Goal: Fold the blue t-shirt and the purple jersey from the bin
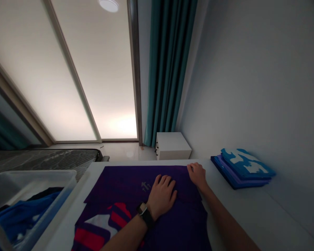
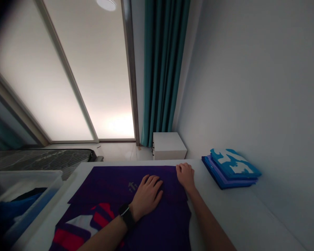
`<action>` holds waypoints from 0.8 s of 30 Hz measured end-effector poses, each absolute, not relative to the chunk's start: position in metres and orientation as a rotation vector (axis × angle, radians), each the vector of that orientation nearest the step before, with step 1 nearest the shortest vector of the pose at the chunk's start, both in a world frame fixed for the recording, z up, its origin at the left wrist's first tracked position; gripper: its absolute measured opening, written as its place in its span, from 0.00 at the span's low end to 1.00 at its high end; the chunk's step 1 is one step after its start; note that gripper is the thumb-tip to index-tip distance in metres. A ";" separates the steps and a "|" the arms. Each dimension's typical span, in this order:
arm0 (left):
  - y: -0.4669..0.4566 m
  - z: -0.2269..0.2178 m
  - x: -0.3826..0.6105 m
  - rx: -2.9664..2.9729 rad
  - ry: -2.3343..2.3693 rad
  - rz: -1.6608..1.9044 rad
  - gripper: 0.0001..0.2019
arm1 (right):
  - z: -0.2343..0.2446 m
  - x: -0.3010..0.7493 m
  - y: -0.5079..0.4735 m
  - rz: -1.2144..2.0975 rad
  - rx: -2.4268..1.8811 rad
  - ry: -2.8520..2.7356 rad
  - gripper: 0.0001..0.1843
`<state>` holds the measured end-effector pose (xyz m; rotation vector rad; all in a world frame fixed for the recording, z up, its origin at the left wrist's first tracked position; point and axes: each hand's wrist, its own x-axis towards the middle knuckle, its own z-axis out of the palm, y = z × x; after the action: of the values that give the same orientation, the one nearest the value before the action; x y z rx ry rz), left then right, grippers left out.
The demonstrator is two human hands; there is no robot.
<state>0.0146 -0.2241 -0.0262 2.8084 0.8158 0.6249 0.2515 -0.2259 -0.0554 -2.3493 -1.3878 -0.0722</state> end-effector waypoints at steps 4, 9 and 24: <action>-0.225 -0.020 0.015 2.844 0.827 0.625 0.13 | -0.059 0.254 -0.222 -0.070 -2.359 -1.396 0.15; -0.226 -0.017 0.014 2.848 0.853 0.606 0.11 | -0.059 0.257 -0.221 -0.080 -2.368 -1.367 0.17; -0.224 -0.020 0.014 2.794 0.883 0.595 0.09 | -0.058 0.254 -0.223 -0.145 -2.370 -1.431 0.16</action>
<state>0.0140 -0.2243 -0.0203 2.7940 0.8826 0.5951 0.2544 -0.2228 -0.0577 -2.3703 -1.4308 -0.1450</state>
